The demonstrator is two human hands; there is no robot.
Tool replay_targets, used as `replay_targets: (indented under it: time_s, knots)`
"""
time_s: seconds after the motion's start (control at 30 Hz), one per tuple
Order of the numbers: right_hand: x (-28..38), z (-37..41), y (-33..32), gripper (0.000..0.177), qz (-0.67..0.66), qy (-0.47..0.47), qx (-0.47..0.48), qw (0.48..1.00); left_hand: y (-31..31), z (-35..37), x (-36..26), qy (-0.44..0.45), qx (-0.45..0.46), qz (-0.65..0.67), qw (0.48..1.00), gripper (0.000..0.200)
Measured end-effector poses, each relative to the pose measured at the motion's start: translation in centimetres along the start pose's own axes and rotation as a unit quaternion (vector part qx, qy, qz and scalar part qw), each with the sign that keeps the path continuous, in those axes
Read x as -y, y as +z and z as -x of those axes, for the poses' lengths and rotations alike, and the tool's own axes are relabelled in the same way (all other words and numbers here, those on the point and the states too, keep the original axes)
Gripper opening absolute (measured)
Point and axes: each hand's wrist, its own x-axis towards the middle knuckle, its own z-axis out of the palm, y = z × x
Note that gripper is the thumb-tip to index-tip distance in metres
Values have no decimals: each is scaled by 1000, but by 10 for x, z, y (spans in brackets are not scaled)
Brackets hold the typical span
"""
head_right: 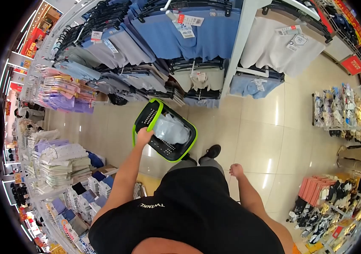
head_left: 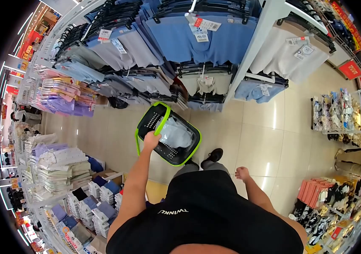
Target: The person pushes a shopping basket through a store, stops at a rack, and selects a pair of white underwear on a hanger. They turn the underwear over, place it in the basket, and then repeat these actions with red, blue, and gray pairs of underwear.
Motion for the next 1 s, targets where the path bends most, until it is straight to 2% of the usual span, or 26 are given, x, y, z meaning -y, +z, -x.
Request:
replay_targets:
  time_s: [0.2, 0.33, 0.53, 0.67, 0.73, 0.8, 0.87, 0.93, 1.0]
  knots:
    - [2, -9, -8, 20, 17, 7, 3, 1000, -46, -11, -6, -11, -50, 29, 998, 37]
    - [14, -6, 1, 21, -7, -17, -33, 999, -61, -19, 1, -30, -44, 39, 998, 38]
    - [9, 17, 50, 23, -64, -50, -39, 996, -85, -31, 22, -45, -49, 80, 995, 38]
    - [8, 43, 116, 23, -75, -71, -65, 993, -98, -50, 49, -73, -11, 173, 982, 32]
    - [7, 46, 157, 23, -88, -85, -71, 990, -116, -45, 40, -92, 71, 300, 947, 25]
    - [22, 58, 206, 22, -82, -132, -79, 985, -122, -40, 37, -106, 130, 353, 920, 21]
    - [67, 101, 263, 25, -90, -191, 1, 977, -113, -33, 40, -98, 157, 377, 907, 20]
    - [97, 112, 318, 36, -88, -238, 81, 964, -107, -31, 37, -98, 213, 409, 882, 20]
    - [132, 136, 367, 47, -12, -282, 148, 948, -94, -26, 33, -102, 247, 433, 861, 19]
